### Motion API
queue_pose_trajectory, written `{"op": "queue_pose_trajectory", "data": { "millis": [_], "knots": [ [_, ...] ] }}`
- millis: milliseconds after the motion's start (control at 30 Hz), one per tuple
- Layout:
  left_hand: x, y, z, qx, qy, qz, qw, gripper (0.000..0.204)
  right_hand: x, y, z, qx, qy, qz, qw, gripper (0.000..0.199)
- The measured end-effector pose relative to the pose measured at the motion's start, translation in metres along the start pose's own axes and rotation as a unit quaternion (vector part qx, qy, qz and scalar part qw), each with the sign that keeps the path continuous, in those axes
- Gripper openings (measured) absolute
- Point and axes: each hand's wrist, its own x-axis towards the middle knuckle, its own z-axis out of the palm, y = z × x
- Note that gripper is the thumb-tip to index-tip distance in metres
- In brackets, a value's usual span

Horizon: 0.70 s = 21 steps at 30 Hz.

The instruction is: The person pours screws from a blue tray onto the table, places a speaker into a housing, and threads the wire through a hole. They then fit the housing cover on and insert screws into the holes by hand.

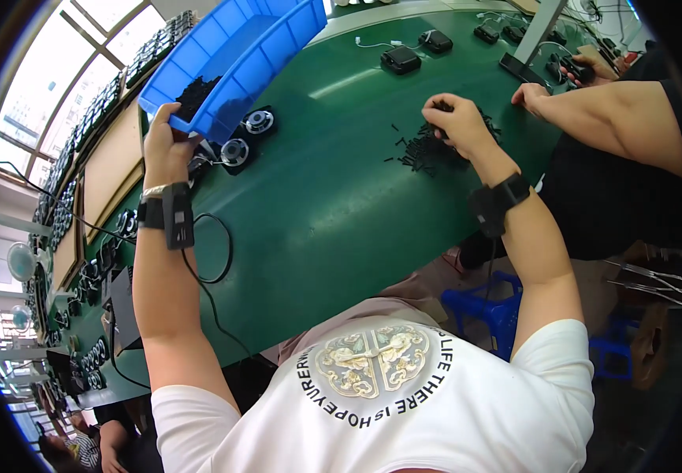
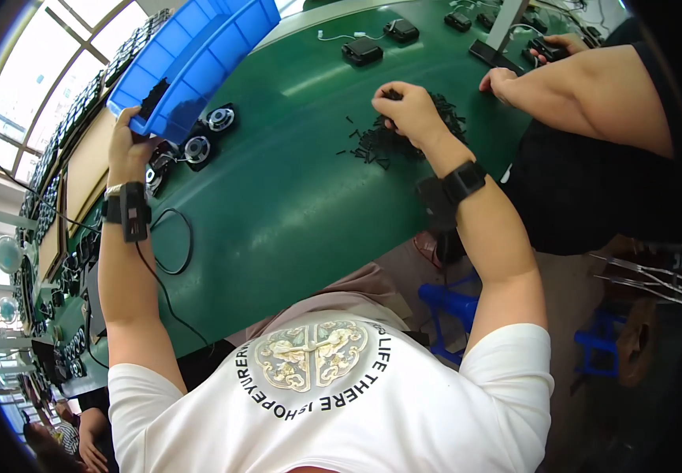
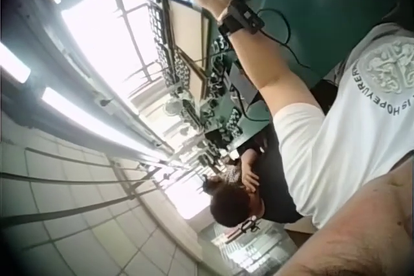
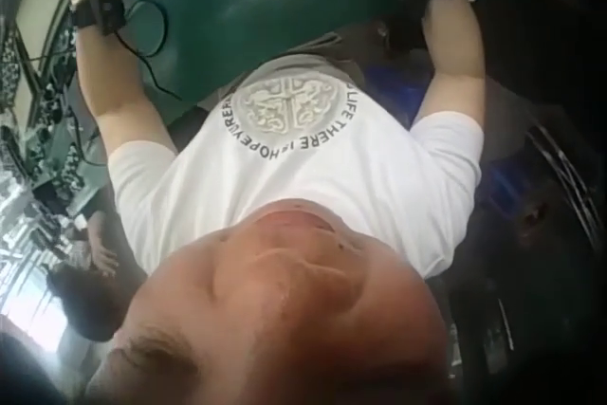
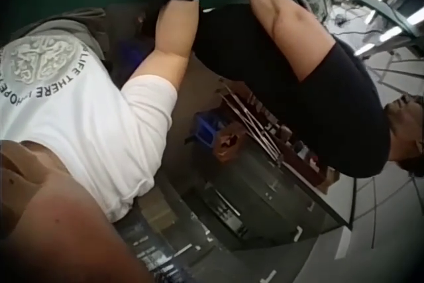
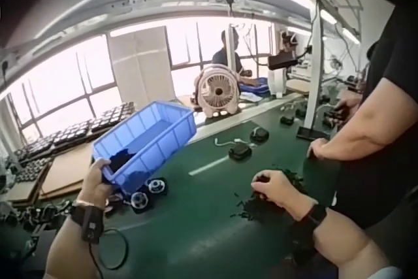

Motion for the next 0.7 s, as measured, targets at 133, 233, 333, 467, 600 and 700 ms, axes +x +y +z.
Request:
{"op": "queue_pose_trajectory", "data": {
  "millis": [133,233,333,467,600,700],
  "knots": [
    [0.082,0.000,-0.008,0.032,0.005,-0.024,0.999,0.017,-0.005,0.047,0.010,-0.307,0.091,-0.320,0.892,0.011],
    [0.132,-0.006,-0.010,0.042,0.038,-0.030,0.998,0.014,-0.021,0.049,0.017,-0.338,0.093,-0.359,0.865,0.010],
    [0.185,0.000,-0.025,0.093,0.054,-0.046,0.993,0.009,-0.027,0.045,0.026,-0.398,0.069,-0.391,0.827,0.010],
    [0.222,-0.016,0.000,0.163,0.076,-0.015,0.983,0.014,-0.026,0.043,0.022,-0.457,0.075,-0.401,0.791,0.014],
    [0.275,-0.006,-0.030,0.143,0.015,-0.016,0.989,0.017,-0.025,0.035,0.030,-0.447,0.054,-0.398,0.800,0.017],
    [0.293,-0.024,-0.035,0.179,0.016,0.023,0.983,0.016,-0.026,0.035,0.029,-0.438,0.038,-0.402,0.803,0.019]
  ]
}}
